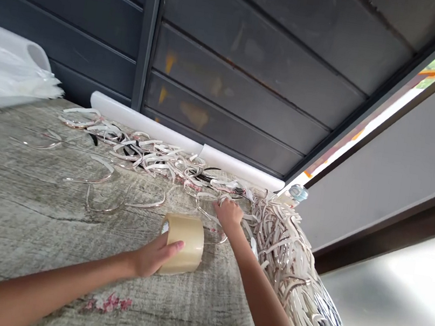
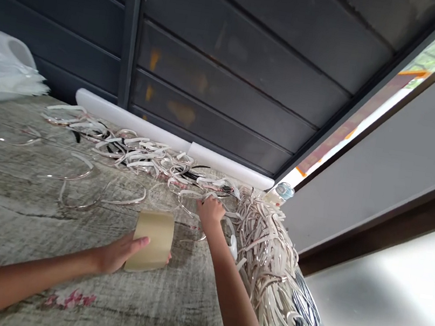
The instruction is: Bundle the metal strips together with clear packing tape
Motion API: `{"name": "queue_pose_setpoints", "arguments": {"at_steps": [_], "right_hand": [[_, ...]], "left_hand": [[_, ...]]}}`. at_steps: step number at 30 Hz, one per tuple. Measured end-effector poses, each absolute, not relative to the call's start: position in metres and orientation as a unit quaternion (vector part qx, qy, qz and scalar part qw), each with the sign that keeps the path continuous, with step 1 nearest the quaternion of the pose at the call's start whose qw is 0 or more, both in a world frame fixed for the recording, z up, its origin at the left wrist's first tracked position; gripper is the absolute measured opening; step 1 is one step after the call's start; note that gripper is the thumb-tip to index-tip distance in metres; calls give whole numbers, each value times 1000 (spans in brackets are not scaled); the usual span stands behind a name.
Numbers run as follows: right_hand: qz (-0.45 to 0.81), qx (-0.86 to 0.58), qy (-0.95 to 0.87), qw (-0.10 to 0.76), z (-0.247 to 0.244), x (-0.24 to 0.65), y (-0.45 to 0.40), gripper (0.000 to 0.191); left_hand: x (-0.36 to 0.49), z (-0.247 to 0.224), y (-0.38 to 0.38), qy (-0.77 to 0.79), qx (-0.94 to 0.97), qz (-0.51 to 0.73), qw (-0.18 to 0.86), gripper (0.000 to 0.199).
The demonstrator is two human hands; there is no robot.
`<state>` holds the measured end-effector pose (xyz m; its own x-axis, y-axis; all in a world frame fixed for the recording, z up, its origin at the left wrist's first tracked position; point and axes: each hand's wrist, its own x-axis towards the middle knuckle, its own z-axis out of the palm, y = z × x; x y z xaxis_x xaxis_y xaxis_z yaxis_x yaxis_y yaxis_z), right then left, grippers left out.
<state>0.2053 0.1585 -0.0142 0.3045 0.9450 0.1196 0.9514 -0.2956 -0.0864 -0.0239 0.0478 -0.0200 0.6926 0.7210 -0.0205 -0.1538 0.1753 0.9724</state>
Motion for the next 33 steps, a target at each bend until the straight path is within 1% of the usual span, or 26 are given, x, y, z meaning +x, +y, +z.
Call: {"name": "queue_pose_setpoints", "arguments": {"at_steps": [3,7,12,15,19,23,26,33], "right_hand": [[-18,-799,-591,105,-17,209,163,34],[5,-782,-593,192,-8,221,161,33],[59,-709,-622,327,5,236,155,37],[76,-660,-644,380,-2,235,145,40],[73,-625,-673,388,-27,229,130,39],[36,-624,-684,377,-45,226,121,30],[8,-633,-671,387,-47,227,119,28],[-28,-616,-658,433,-40,226,112,32]], "left_hand": [[-25,-21,47,245,562,307,728,58],[-26,-26,48,228,563,305,733,56],[-26,-31,48,237,555,310,735,65],[-26,-29,47,240,547,310,740,70],[-27,-25,45,243,551,304,738,72],[-27,-27,47,232,551,300,743,64],[-27,-33,49,237,557,295,739,63],[-31,-40,52,248,579,279,725,64]]}}
